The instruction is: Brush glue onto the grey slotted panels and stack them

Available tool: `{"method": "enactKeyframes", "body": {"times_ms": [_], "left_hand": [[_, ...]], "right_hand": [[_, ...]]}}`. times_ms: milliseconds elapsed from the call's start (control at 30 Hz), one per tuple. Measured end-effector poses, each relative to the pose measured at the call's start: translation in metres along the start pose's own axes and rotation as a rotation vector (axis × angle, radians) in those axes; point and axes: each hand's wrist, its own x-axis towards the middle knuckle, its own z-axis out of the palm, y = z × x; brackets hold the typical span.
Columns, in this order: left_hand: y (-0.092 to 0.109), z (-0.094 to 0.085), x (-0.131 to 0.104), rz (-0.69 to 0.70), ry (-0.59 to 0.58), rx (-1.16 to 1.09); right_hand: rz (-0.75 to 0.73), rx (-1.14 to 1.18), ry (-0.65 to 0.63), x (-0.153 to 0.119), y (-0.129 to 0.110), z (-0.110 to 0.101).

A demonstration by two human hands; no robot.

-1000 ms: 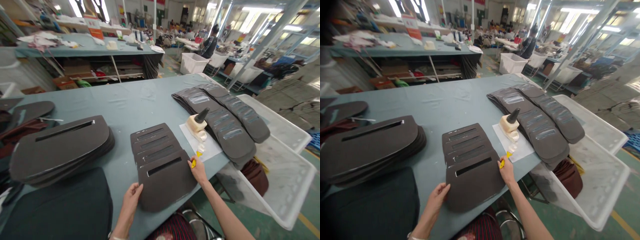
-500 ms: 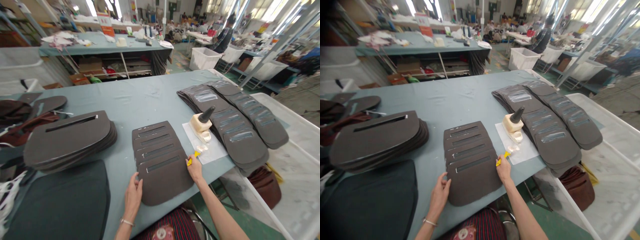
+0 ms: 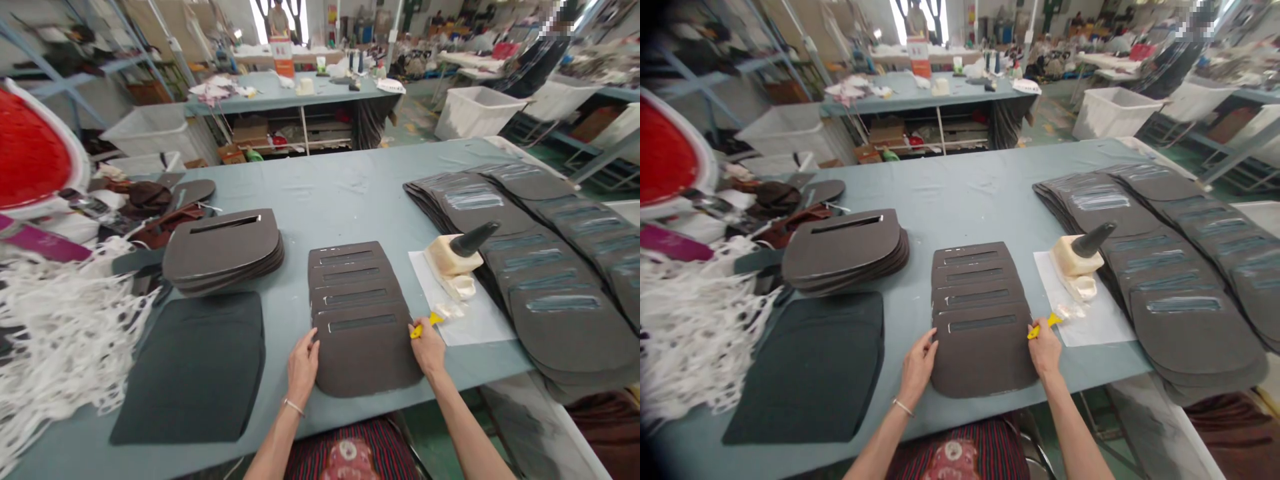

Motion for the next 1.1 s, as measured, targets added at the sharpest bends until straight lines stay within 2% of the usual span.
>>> {"method": "enactKeyframes", "body": {"times_ms": [433, 1100], "left_hand": [[-0.0058, 0.0037, 0.0024, -0.021, -0.027, 0.027], [-0.0057, 0.0040, 0.0031, 0.006, -0.024, 0.025]], "right_hand": [[-0.038, 0.006, 0.043, -0.0040, -0.0068, -0.0055], [0.043, -0.031, 0.000, -0.0016, -0.0084, -0.0043]]}}
